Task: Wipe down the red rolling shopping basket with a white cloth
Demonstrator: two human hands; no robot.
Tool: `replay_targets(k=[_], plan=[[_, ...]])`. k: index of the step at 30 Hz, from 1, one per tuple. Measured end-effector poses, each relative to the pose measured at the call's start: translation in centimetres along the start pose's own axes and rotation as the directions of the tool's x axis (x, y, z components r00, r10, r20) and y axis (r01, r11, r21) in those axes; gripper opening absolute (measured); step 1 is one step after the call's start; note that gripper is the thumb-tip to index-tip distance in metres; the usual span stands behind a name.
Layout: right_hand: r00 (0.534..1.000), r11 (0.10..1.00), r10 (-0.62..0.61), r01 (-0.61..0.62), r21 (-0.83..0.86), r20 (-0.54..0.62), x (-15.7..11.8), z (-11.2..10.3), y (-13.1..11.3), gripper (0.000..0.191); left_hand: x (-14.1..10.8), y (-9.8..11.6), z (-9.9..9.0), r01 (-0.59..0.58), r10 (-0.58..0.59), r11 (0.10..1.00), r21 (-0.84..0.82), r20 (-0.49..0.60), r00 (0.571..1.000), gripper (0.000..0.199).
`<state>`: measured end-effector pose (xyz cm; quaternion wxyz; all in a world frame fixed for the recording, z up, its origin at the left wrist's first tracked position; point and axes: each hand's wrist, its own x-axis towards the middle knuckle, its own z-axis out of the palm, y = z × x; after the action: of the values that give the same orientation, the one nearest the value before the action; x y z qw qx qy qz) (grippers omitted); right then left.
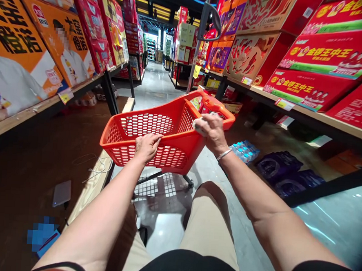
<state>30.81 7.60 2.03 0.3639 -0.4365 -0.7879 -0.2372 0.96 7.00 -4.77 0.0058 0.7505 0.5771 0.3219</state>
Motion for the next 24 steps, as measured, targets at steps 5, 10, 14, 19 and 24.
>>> replay_targets(k=[5,10,14,19,24], plan=[[0.921,0.960,0.272,-0.279,0.017,-0.278,-1.9,0.5,1.8,0.045,0.2,0.5,0.5,0.021,-0.021,1.000,0.005,-0.017,1.000,0.031],[0.895,0.912,0.408,-0.408,0.042,-0.179,-7.3,6.5,-3.3,0.046,0.4,0.4,0.8,0.006,-0.006,1.000,0.012,0.007,1.000,0.032],[0.903,0.908,0.399,-0.414,0.072,0.157,-12.5,10.5,-6.5,0.047,0.6,0.1,0.6,0.002,-0.003,0.999,0.034,0.037,0.999,0.034],[0.905,0.920,0.329,-0.372,0.126,0.269,-11.9,9.8,-6.0,0.051,0.8,0.1,0.3,0.008,-0.011,0.999,0.041,0.074,0.997,0.035],[0.956,0.952,0.268,-0.282,0.121,0.120,-8.7,9.1,-5.3,0.057,0.7,0.2,0.3,0.006,-0.009,0.999,0.045,0.069,0.998,0.035]])
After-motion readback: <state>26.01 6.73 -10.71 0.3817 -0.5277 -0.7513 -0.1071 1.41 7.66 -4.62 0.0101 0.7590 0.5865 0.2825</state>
